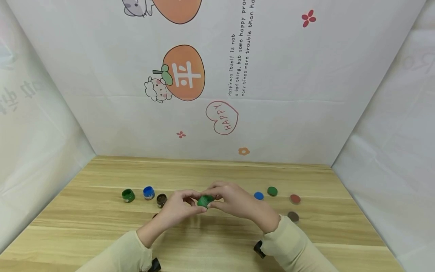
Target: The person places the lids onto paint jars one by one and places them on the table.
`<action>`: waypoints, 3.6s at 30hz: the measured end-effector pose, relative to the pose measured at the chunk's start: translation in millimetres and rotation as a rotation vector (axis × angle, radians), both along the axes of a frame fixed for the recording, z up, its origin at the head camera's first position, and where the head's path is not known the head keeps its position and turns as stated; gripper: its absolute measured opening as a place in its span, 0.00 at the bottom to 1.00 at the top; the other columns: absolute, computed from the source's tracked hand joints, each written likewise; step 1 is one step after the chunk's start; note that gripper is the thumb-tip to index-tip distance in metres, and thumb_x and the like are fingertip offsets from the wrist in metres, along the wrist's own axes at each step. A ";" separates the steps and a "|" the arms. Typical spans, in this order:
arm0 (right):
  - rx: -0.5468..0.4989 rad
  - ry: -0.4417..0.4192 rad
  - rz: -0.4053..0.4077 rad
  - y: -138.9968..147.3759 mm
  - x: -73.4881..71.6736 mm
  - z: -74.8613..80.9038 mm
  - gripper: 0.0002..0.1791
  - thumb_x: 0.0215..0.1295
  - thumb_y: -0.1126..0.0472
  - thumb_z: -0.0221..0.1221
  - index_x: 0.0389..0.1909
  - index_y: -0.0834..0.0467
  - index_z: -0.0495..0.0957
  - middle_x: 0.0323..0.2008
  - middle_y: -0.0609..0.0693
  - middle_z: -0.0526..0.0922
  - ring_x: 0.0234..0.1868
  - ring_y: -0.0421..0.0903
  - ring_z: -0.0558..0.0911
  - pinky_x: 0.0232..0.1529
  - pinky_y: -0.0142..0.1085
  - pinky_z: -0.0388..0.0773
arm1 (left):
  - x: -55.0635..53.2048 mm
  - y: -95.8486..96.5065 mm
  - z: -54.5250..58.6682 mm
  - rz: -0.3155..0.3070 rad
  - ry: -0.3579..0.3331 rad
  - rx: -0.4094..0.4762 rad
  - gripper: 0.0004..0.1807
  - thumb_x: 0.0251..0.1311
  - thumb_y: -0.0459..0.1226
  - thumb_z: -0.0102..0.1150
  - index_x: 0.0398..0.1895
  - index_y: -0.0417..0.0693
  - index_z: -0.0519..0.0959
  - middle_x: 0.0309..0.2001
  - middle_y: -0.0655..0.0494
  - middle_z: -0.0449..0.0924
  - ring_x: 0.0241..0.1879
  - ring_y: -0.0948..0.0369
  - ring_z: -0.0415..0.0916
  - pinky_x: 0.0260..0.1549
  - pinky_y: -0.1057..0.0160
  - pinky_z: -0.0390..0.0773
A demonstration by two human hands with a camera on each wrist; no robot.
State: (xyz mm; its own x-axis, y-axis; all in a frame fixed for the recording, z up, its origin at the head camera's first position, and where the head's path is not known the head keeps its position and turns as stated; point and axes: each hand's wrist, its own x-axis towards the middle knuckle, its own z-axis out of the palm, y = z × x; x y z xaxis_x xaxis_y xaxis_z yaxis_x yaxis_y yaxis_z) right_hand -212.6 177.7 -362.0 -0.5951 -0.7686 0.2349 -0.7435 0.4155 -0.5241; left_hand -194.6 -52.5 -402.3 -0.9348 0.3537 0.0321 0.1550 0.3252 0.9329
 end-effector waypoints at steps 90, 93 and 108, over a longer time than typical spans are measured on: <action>0.251 0.017 -0.196 61.8 -2.7 -33.1 0.16 0.61 0.65 0.72 0.50 0.61 0.86 0.50 0.51 0.83 0.44 0.41 0.81 0.41 0.35 0.81 | 4.6 -100.7 -14.8 0.012 0.012 -0.561 0.25 0.33 0.22 0.81 0.37 0.48 0.84 0.38 0.55 0.80 0.39 0.57 0.77 0.42 0.50 0.79; 0.259 0.016 -0.198 61.3 -3.0 -32.8 0.17 0.62 0.65 0.72 0.51 0.62 0.85 0.51 0.52 0.83 0.44 0.40 0.81 0.41 0.35 0.81 | 4.7 -99.9 -13.9 0.005 0.023 -0.554 0.24 0.34 0.21 0.80 0.36 0.48 0.83 0.37 0.55 0.80 0.37 0.57 0.76 0.39 0.52 0.79; 0.239 -0.053 -0.192 64.6 -1.6 -28.8 0.19 0.63 0.63 0.72 0.54 0.61 0.84 0.51 0.51 0.82 0.34 0.37 0.75 0.35 0.32 0.76 | 3.3 -98.9 -4.7 -0.009 0.014 -0.517 0.20 0.42 0.30 0.82 0.39 0.44 0.83 0.36 0.56 0.81 0.35 0.60 0.78 0.37 0.56 0.80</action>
State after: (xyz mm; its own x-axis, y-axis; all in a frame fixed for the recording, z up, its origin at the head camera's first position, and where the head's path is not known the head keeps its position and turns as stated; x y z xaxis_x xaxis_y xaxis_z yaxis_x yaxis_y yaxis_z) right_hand -214.1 242.3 -390.8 -0.7413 -0.6707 0.0256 -0.6136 0.6618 -0.4308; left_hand -191.3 -151.4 -407.0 -0.9324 0.3347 -0.1365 0.1714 0.7418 0.6483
